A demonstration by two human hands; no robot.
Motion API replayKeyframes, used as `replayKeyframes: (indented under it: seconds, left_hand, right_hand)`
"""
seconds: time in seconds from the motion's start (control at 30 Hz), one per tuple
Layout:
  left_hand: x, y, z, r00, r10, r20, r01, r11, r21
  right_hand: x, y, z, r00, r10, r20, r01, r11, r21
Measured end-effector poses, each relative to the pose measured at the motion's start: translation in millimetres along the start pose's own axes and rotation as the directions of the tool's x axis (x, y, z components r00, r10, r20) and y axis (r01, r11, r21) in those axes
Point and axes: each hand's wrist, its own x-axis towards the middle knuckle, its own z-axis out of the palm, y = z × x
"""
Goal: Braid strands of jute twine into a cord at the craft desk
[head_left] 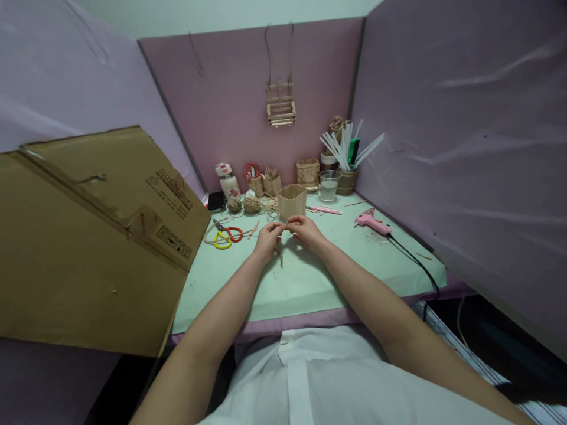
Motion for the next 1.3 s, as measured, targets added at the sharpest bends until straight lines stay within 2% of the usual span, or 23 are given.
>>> replayKeyframes:
  seconds: [0.07, 0.13, 0.2, 0.27, 0.33, 0.43, 0.63, 0.87, 0.93, 1.0, 1.07, 1.13, 1.2, 1.23, 1.3]
  left_hand:
    - [-3, 3, 1, 0.998, -0.033, 0.050, 0.037, 0.997, -0.068]
    - [-4, 5, 1, 0.996, -0.046, 0.079, 0.054, 0.993, -0.106]
    - [-3, 4, 0, 0.996, -0.042, 0.081, 0.052, 0.991, -0.122]
    - [-1, 1, -1, 0.998, -0.030, 0.054, 0.036, 0.992, -0.121]
    - [3, -3, -2, 1.000, -0.015, 0.009, 0.016, 0.995, -0.102]
    - [7, -7, -4, 0.999, 0.018, -0.037, -0.020, 0.998, -0.061]
    - [7, -7, -4, 0.996, 0.069, -0.051, -0.069, 0.998, 0.006]
    - [2, -3, -1, 0.997, 0.053, -0.061, -0.052, 0.999, 0.013]
    - [0, -1, 0, 0.997, 0.021, -0.073, -0.023, 0.999, -0.026]
    - [0, 1, -1, 0.997, -0.050, -0.056, 0.042, 0.992, -0.121]
    - [1, 5, -3, 0.984, -0.177, 0.030, 0.179, 0.950, -0.256]
    - [1, 9, -7, 0.938, -0.302, 0.169, 0.344, 0.869, -0.356]
    - [1, 11, -9, 0.905, -0.338, 0.260, 0.417, 0.826, -0.378]
    - [1, 12, -9, 0.914, -0.310, 0.260, 0.391, 0.842, -0.371]
    - [-1, 10, -7, 0.964, -0.192, 0.182, 0.243, 0.915, -0.322]
  right_hand:
    - [-1, -2, -2, 0.997, 0.068, 0.042, -0.070, 0.996, 0.057]
    - [0, -2, -3, 0.996, 0.076, 0.051, -0.079, 0.995, 0.063]
    - [1, 0, -3, 1.000, 0.003, 0.018, -0.003, 1.000, -0.004]
    - [2, 3, -2, 0.991, -0.131, -0.006, 0.130, 0.986, -0.109]
    - [4, 6, -1, 0.968, -0.252, 0.014, 0.249, 0.947, -0.201]
    - [5, 8, 0, 0.941, -0.334, 0.046, 0.333, 0.896, -0.293]
    - [4, 6, -1, 0.938, -0.344, 0.031, 0.333, 0.876, -0.350]
    - [3, 8, 0, 0.916, -0.400, 0.034, 0.384, 0.850, -0.361]
    - [1, 8, 1, 0.896, -0.440, 0.051, 0.424, 0.818, -0.389]
    - [-1, 7, 2, 0.858, -0.506, 0.092, 0.494, 0.763, -0.417]
    - [-4, 6, 2, 0.805, -0.570, 0.162, 0.580, 0.700, -0.418]
    - [-4, 4, 3, 0.770, -0.601, 0.216, 0.632, 0.672, -0.386]
    - [-4, 4, 3, 0.785, -0.586, 0.203, 0.617, 0.706, -0.347]
    - [-3, 4, 3, 0.812, -0.557, 0.175, 0.581, 0.744, -0.330]
    - [0, 5, 3, 0.880, -0.461, 0.115, 0.474, 0.830, -0.296]
